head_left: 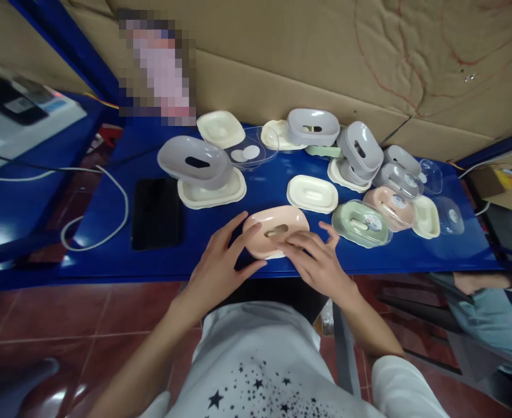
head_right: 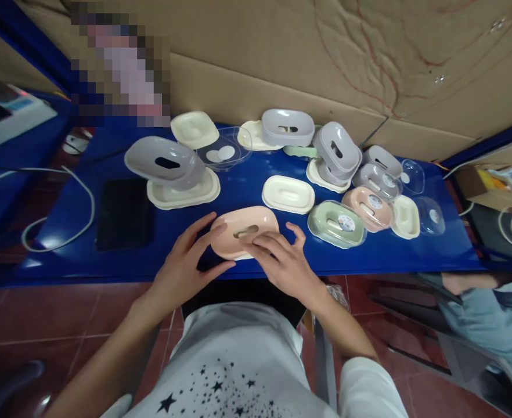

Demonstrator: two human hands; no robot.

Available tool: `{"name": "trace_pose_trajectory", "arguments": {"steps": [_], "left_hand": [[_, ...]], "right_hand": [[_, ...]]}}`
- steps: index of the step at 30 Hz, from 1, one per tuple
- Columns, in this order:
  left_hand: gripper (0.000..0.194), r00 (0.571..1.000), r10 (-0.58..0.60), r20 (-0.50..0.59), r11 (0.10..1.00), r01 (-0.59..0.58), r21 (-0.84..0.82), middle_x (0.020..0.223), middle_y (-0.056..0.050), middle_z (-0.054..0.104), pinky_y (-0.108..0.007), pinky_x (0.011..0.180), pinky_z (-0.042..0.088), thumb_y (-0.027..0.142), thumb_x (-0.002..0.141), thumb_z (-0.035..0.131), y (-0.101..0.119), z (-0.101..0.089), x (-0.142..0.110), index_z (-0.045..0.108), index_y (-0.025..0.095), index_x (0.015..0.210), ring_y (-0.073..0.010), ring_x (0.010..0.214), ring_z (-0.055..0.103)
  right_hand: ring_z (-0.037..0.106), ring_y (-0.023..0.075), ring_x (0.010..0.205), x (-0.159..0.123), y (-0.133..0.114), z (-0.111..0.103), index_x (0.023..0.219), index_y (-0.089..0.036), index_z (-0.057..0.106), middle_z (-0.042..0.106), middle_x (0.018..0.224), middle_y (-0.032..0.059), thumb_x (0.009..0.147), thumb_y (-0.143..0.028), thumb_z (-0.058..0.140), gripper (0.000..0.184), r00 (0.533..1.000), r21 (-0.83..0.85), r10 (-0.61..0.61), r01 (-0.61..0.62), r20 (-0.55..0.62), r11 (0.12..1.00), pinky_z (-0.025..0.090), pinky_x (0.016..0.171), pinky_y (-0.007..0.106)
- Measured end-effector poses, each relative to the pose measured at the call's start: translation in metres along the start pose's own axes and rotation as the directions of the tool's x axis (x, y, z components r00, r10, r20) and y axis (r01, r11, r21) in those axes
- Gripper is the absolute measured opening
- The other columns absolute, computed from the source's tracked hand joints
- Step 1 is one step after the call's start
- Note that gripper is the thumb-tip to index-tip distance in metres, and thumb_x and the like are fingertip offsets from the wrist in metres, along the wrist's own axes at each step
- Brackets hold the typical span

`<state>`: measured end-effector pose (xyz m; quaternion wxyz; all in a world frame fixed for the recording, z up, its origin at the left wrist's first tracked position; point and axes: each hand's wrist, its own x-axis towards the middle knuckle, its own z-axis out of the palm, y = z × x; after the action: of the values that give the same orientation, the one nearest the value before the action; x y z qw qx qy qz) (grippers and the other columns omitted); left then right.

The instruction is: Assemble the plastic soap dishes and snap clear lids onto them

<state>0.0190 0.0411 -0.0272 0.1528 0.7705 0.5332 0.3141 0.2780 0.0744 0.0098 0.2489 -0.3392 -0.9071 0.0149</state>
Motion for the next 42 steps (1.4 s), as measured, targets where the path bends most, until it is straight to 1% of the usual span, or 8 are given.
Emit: {"name": "trace_pose_trajectory", "arguments": {"steps": [8,16,23,25,28,32,36,42], "left_hand": [[0.053,0.999,0.035,0.025,0.994,-0.038,0.106,0.17,-0.017,0.045,-0.058,0.122,0.049,0.039,0.105,0.067,0.003,0.002,0.001,0.052,0.026,0.155,-0.0372,0.151,0.054],[0.057,0.998,0.041,0.038,0.982,-0.047,0.181,0.17,-0.018,0.046,-0.061,0.119,0.05,0.038,0.107,0.064,0.006,0.005,0.002,0.048,0.024,0.159,-0.0386,0.147,0.056],[0.059,0.981,0.182,0.071,0.97,-0.191,0.152,0.171,-0.022,0.041,-0.058,0.115,0.051,0.049,0.103,0.069,0.001,-0.022,0.026,0.052,0.024,0.154,-0.0391,0.152,0.05],[0.055,0.93,0.365,0.033,0.912,-0.365,0.188,0.162,-0.02,0.052,-0.055,0.114,0.05,0.048,0.101,0.071,0.0,-0.03,0.048,0.057,0.023,0.148,-0.0371,0.146,0.056],[0.044,0.722,0.68,0.128,0.695,-0.691,0.199,0.139,-0.015,0.07,-0.047,0.104,0.052,0.049,0.101,0.069,-0.001,-0.028,0.081,0.067,0.022,0.136,-0.031,0.124,0.068],[0.037,0.548,0.803,0.234,0.511,-0.835,0.203,0.122,-0.011,0.076,-0.043,0.096,0.05,0.049,0.097,0.071,-0.004,-0.014,0.097,0.074,0.02,0.12,-0.0276,0.111,0.069],[0.035,0.618,0.78,0.099,0.597,-0.782,0.178,0.12,-0.009,0.077,-0.042,0.096,0.05,0.045,0.095,0.071,-0.011,-0.016,0.089,0.073,0.02,0.12,-0.026,0.108,0.07],[0.036,0.741,0.666,-0.087,0.746,-0.655,0.126,0.119,-0.007,0.077,-0.04,0.092,0.053,0.031,0.094,0.07,-0.011,-0.035,0.087,0.067,0.021,0.128,-0.0233,0.099,0.07]], "right_hand": [[0.063,0.0255,0.14,-0.021,0.01,0.005,0.144,-0.025,0.064,0.074,0.141,0.0086,0.106,-0.021,0.069,0.039,0.999,-0.049,0.033,-0.035,-0.04,0.998,0.033,0.125,0.051],[0.067,0.0262,0.134,-0.03,0.012,0.007,0.153,-0.033,0.059,0.076,0.134,0.0054,0.108,-0.016,0.06,0.049,0.997,0.017,0.071,-0.07,-0.041,0.997,0.052,0.108,0.047],[0.064,0.0272,0.138,0.036,0.055,-0.024,0.148,-0.025,0.064,0.073,0.146,0.0076,0.113,-0.022,0.048,0.038,0.999,-0.008,0.031,-0.031,0.029,0.999,0.044,0.116,0.05],[0.06,0.0305,0.143,0.074,0.074,-0.022,0.149,-0.022,0.063,0.068,0.152,0.0107,0.112,-0.021,0.047,0.04,0.997,-0.104,0.057,-0.051,0.053,0.993,0.042,0.118,0.053],[0.052,0.0361,0.15,0.128,0.091,-0.006,0.154,-0.017,0.059,0.056,0.164,0.0157,0.106,-0.014,0.053,0.049,0.99,-0.214,0.062,-0.033,0.13,0.976,0.038,0.121,0.059],[0.049,0.0359,0.151,0.173,0.095,0.024,0.143,-0.014,0.067,0.056,0.164,0.0176,0.098,-0.002,0.054,0.048,0.978,-0.286,0.009,0.052,0.207,0.957,0.033,0.125,0.061],[0.057,0.0332,0.144,0.18,0.098,0.027,0.111,-0.016,0.077,0.074,0.139,0.0163,0.102,-0.006,0.051,0.029,0.987,-0.252,-0.009,0.049,0.158,0.966,0.034,0.124,0.058],[0.068,0.0298,0.133,0.136,0.092,-0.025,0.124,-0.025,0.067,0.077,0.128,0.0089,0.106,-0.029,0.064,0.019,0.986,0.126,0.143,-0.131,-0.089,0.983,0.043,0.12,0.057]]}}
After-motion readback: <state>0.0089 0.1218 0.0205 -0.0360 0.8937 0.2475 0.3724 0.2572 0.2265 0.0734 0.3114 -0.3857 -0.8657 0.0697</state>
